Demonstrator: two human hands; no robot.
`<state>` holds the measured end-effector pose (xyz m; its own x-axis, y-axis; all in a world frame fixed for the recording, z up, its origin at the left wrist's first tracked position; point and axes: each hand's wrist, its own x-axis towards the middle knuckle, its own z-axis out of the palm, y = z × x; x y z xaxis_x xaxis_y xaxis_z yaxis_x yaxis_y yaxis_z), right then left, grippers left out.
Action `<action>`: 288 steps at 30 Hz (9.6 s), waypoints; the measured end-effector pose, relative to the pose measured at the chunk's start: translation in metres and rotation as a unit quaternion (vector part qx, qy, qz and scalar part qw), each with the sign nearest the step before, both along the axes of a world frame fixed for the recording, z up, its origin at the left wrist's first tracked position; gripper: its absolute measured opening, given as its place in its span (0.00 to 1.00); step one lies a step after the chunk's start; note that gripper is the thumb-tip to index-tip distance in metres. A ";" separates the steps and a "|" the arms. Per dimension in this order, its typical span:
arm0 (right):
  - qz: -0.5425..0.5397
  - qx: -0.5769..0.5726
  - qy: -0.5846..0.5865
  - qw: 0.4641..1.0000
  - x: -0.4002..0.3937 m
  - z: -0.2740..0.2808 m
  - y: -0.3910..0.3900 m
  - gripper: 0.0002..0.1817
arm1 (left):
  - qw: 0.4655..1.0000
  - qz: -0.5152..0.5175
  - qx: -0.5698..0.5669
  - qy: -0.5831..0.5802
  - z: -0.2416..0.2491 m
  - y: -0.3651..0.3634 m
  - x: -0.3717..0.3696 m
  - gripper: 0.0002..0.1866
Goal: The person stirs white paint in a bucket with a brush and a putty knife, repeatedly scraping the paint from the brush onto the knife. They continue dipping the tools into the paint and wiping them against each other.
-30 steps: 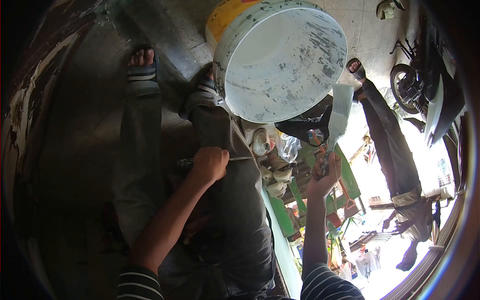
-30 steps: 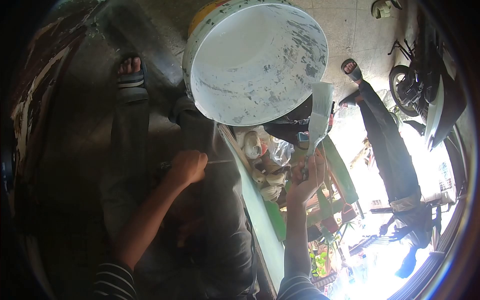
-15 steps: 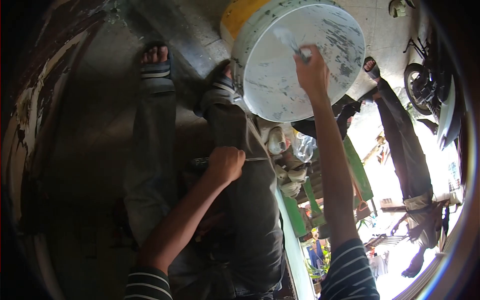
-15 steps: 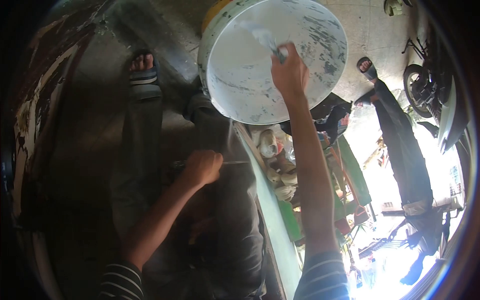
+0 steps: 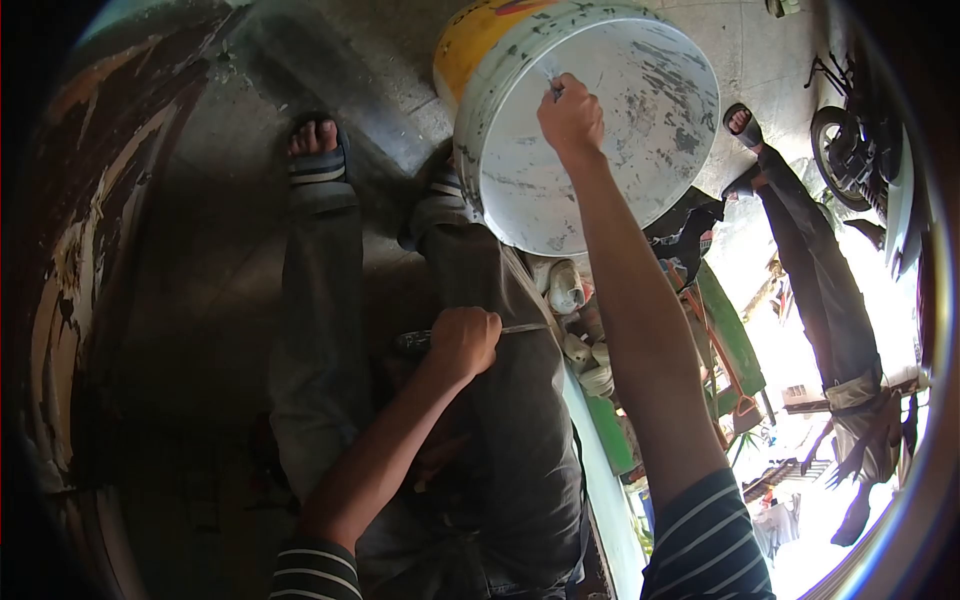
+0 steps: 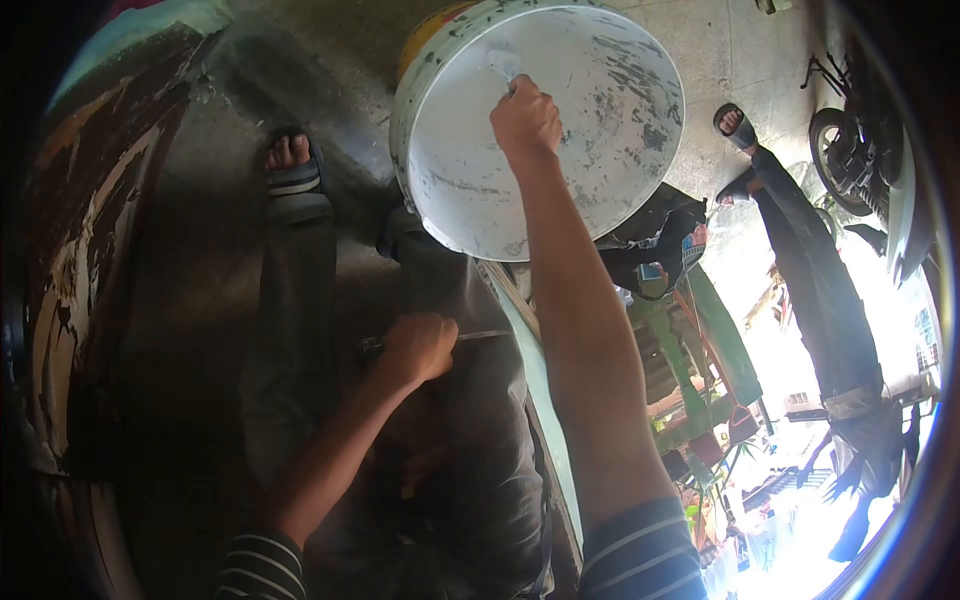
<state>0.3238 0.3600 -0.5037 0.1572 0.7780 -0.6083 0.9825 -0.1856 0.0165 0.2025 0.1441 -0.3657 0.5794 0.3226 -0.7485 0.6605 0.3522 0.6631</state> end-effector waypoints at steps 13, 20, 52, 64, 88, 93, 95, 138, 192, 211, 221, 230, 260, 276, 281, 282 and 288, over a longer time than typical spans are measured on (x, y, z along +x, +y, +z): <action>-0.042 -0.103 -0.002 0.994 0.007 0.020 -0.003 0.14 | 0.999 -0.044 -0.018 -0.017 0.004 0.005 0.005 0.03; 0.025 -0.205 -0.010 0.978 0.019 -0.004 -0.008 0.16 | 1.000 -0.008 0.009 -0.006 0.003 0.006 0.002 0.02; -0.024 0.031 -0.056 0.998 0.027 0.032 0.015 0.13 | 0.998 -0.060 -0.008 -0.025 0.006 0.030 0.002 0.01; -0.002 -0.141 -0.044 0.989 -0.009 0.018 0.004 0.11 | 0.999 -0.052 -0.004 -0.017 0.005 0.027 0.004 0.02; -0.337 -0.088 0.217 0.912 0.037 0.086 -0.030 0.16 | 0.998 -0.056 -0.006 -0.020 0.006 0.028 0.004 0.02; -0.347 -0.013 0.188 0.919 0.056 0.160 -0.052 0.16 | 0.997 -0.076 -0.029 -0.015 0.007 0.032 0.004 0.03; -0.358 0.015 0.162 0.920 0.066 0.179 -0.070 0.14 | 0.997 -0.069 -0.032 -0.017 0.006 0.031 0.003 0.03; -0.107 0.241 0.068 0.962 0.086 0.278 -0.193 0.13 | 0.994 -0.092 -0.058 -0.015 0.003 0.041 0.013 0.04; 0.060 -0.048 -0.008 0.997 -0.022 0.010 -0.003 0.16 | 0.996 -0.080 -0.028 -0.023 0.004 0.044 0.009 0.02; -0.078 -0.150 0.039 0.985 -0.008 0.014 -0.031 0.11 | 0.996 -0.077 -0.034 -0.031 0.004 0.048 0.007 0.02; -0.110 -0.131 0.035 0.985 0.016 0.046 -0.005 0.14 | 0.996 -0.085 -0.018 -0.021 0.005 0.054 0.005 0.01; -0.289 -0.111 0.051 0.950 0.036 0.032 0.008 0.18 | 0.993 -0.112 -0.024 -0.018 0.006 0.057 0.006 0.01; -0.358 -0.167 0.226 0.890 0.026 0.009 0.042 0.13 | 0.997 -0.061 -0.018 -0.031 0.009 0.052 0.002 0.01; -0.068 -0.148 -0.036 0.986 -0.007 0.006 0.004 0.17 | 0.997 -0.065 -0.020 -0.031 0.010 0.048 0.004 0.01; -0.170 -0.162 0.130 0.963 0.003 -0.016 0.010 0.16 | 0.998 -0.053 -0.009 -0.029 0.008 0.043 0.005 0.01; -0.245 -0.149 0.163 0.944 0.004 -0.012 0.019 0.15 | 0.998 -0.052 -0.006 -0.026 0.008 0.042 0.006 0.01; -0.131 0.028 0.057 0.989 0.021 -0.014 0.034 0.14 | 0.998 -0.051 0.003 -0.026 0.008 0.040 0.005 0.01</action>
